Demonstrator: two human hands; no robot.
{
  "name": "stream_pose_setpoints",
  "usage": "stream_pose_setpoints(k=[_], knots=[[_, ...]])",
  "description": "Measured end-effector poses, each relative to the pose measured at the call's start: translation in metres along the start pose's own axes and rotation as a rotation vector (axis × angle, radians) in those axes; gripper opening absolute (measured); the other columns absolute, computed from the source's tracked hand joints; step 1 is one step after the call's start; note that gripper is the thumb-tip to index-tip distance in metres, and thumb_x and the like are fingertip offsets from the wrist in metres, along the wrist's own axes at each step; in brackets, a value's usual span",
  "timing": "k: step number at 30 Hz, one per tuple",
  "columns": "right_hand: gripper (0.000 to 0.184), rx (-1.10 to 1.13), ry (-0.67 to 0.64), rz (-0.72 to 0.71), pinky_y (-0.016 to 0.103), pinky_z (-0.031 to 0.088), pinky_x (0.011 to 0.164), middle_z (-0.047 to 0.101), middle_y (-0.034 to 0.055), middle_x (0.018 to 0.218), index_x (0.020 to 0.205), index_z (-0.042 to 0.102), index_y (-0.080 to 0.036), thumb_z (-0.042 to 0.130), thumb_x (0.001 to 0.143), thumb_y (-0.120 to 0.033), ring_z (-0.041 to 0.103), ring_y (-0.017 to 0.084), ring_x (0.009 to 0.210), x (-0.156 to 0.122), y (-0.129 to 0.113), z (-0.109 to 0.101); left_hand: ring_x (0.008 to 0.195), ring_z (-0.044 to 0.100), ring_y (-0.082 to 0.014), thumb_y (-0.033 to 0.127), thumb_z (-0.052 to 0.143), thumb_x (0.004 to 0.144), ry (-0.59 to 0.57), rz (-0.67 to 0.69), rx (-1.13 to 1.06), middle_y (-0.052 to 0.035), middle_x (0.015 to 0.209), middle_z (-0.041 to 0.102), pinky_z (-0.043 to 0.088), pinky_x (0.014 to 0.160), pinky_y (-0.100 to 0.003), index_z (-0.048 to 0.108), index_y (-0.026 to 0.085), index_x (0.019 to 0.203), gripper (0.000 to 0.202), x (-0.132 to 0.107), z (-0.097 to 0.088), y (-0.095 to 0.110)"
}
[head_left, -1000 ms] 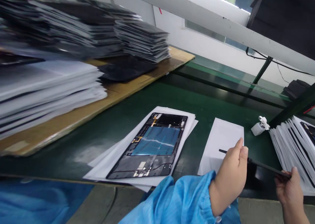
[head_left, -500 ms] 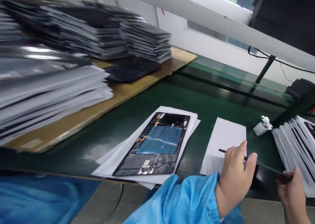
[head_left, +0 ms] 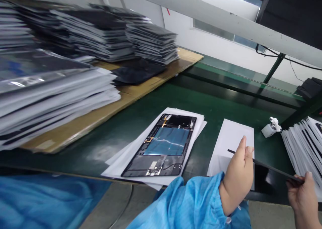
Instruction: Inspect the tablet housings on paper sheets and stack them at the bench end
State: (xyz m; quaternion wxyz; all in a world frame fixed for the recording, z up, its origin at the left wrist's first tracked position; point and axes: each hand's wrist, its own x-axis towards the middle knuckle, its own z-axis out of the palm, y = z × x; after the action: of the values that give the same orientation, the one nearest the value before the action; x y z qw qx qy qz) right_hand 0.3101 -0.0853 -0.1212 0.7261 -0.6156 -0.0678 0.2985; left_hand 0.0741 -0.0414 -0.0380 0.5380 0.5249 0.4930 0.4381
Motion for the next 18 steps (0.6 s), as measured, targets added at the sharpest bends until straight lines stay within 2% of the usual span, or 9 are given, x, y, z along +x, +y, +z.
stream_pose_setpoints(k=[5,13,18], knots=[[0.027,-0.002,0.044,0.016,0.028,0.045,0.051,0.05,-0.0058,0.056,0.065,0.042,-0.021,0.056,0.07,-0.043,0.049,0.011,0.051,-0.002,-0.0021,0.0031,0.114,0.045,-0.0196,0.042,0.028,0.088,0.007,0.001,-0.009,-0.0133,0.118,0.052,0.034,0.101,-0.036,0.032,0.014,0.133,0.053,0.0004,-0.0002,0.001],[0.029,-0.042,-0.001,-0.025,0.029,0.045,0.05,0.049,-0.0065,0.057,0.068,0.041,-0.022,0.055,0.07,-0.047,0.05,0.012,0.05,-0.0042,-0.0022,0.0017,0.115,0.043,-0.0194,0.044,0.029,0.087,0.005,-0.029,-0.035,-0.0124,0.116,0.053,0.03,0.103,-0.036,0.034,0.015,0.132,0.054,0.0006,-0.0006,0.0007],[0.03,-0.074,-0.012,-0.046,0.029,0.046,0.05,0.048,-0.0068,0.056,0.068,0.041,-0.022,0.055,0.07,-0.048,0.05,0.012,0.049,-0.0075,-0.0042,0.0043,0.113,0.045,-0.0191,0.045,0.03,0.087,0.008,-0.031,-0.036,-0.0119,0.115,0.053,0.032,0.102,-0.035,0.037,0.016,0.13,0.053,0.0007,0.0016,0.0009]])
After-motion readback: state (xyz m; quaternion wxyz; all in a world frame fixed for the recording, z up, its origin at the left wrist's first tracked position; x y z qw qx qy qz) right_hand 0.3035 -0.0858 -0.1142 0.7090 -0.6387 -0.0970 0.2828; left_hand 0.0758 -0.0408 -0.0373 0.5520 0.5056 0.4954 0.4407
